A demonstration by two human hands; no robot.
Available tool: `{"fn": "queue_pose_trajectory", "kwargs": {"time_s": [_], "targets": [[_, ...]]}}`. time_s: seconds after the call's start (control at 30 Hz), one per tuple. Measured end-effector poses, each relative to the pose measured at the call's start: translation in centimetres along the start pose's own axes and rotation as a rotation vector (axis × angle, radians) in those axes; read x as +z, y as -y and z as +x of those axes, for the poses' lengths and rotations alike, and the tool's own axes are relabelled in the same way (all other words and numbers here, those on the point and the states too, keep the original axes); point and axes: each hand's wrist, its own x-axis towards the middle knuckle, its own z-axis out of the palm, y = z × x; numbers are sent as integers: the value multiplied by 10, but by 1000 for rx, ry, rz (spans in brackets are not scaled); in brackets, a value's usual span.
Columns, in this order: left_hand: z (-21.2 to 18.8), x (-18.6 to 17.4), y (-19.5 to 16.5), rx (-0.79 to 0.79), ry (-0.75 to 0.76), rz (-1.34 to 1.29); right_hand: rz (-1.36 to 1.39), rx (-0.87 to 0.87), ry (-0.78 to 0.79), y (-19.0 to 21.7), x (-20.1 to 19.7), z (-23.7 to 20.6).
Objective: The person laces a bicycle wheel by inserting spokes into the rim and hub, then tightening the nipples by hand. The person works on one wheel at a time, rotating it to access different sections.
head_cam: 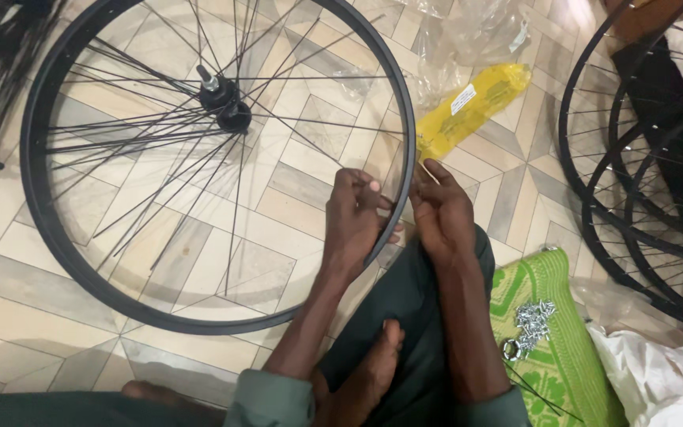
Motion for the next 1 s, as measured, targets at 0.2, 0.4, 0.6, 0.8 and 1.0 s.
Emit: {"fn": "queue_pose_trajectory", "kwargs": {"time_s": [0.2,0.4,0.6,0.8,1.0], "targets": [[15,3,-6,39,15,-55,51,-66,-1,-14,-18,11],[14,1,-8,63,-5,62,-23,-104,-38,-20,-10,5],[17,-9,-11,92,71,51,-119,-99,-16,-18,5,-6],[24,-26,-26,-107,138,-61,-183,-103,24,-15,11,-18],[21,-24,-31,-89,105,-17,-194,-182,152,-15,16,-31]]}}
